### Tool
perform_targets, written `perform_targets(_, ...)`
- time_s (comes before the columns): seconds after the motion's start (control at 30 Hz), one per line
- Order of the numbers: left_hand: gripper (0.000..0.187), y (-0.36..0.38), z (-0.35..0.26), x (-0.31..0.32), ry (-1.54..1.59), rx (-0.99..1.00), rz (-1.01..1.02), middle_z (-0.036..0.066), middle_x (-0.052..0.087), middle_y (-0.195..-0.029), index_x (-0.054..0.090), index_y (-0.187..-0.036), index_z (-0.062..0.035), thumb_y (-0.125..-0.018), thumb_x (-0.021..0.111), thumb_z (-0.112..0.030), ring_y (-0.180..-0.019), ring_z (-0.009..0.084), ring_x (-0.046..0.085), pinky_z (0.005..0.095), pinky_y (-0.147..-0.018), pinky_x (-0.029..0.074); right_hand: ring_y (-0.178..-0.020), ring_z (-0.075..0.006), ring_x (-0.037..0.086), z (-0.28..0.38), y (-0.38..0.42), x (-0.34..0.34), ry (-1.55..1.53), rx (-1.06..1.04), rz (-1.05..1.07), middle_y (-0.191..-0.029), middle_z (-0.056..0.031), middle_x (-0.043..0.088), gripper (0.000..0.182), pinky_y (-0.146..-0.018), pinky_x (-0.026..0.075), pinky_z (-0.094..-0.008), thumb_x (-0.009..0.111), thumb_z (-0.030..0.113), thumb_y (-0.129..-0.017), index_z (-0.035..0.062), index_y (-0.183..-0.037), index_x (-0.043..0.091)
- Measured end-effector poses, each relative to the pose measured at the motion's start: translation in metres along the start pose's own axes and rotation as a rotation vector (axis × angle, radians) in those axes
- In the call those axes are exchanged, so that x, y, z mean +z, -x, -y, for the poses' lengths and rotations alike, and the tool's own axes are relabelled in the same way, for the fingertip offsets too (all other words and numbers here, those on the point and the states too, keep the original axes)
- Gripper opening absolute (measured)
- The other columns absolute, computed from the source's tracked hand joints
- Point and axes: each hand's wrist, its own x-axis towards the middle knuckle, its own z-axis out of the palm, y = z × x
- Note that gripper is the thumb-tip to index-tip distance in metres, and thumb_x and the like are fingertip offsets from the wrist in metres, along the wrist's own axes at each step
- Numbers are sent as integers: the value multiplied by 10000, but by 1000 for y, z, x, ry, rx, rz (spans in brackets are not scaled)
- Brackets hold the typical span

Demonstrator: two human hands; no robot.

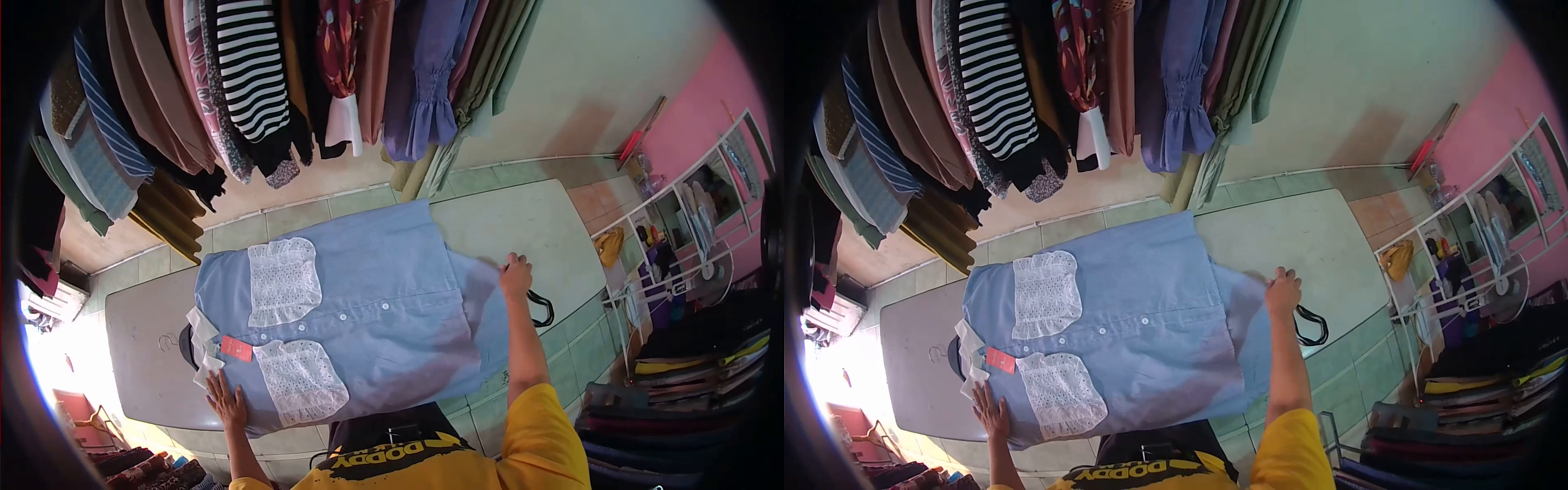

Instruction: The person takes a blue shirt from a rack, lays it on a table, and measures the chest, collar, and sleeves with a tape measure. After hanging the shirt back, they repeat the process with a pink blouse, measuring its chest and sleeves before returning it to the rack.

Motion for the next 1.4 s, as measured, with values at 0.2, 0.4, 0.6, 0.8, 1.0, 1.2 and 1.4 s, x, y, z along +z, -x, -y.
perform_targets(0.2,613,4,-21,10,44,-253,28,60,69,-1439,144,-1374,-182,-845,413,-339,-1319,283,60,607,-976,73,-869,-329,484,69,108,-2,-302,-510,258,-960,-141,475,450,-719,423,-450,575,454,-732,64,-947,514)
perform_targets(0.4,598,23,-43,33,30,-400,81,65,30,-1441,69,-1381,-203,-879,319,-407,-1319,284,52,568,-1000,25,-880,-332,488,75,55,-17,-369,-566,10,-957,-129,508,301,-766,411,-411,609,335,-733,96,-907,552)
perform_targets(0.6,572,21,-48,35,12,-451,49,52,38,-1441,79,-1380,-214,-888,298,-406,-1319,281,53,555,-1007,41,-725,-255,590,84,-44,55,-587,-284,429,-754,-107,617,204,-638,468,-344,685,236,-647,64,-721,606)
perform_targets(0.8,572,21,-47,38,-9,-486,54,26,39,-1443,89,-1379,-233,-884,295,-432,-1317,279,67,552,-1007,63,-679,-225,617,103,-113,74,-332,-329,1099,-724,-123,635,120,-589,481,-355,686,192,-609,89,-594,626)
perform_targets(1.0,575,20,-49,37,-20,-498,57,24,38,-1443,93,-1378,-241,-879,298,-441,-1316,283,69,554,-1007,61,-778,-318,533,118,-135,29,-701,-538,40,-813,-159,540,277,-684,435,-431,564,89,-734,41,-997,491)
perform_targets(1.2,569,20,-38,50,0,-476,3,26,52,-1442,102,-1377,-252,-878,303,-439,-1316,281,73,551,-1009,55,-1013,-351,421,82,-91,20,-451,-401,104,-1095,-212,422,491,-861,349,-449,561,251,-781,3,-1156,363)
perform_targets(1.4,566,21,-45,43,18,-489,16,29,52,-1442,106,-1376,-255,-878,307,-436,-1316,282,74,549,-1009,57,-1293,-308,167,48,-74,70,-108,-715,359,-1400,-123,191,672,-1018,113,-533,379,471,-843,59,-1342,198)
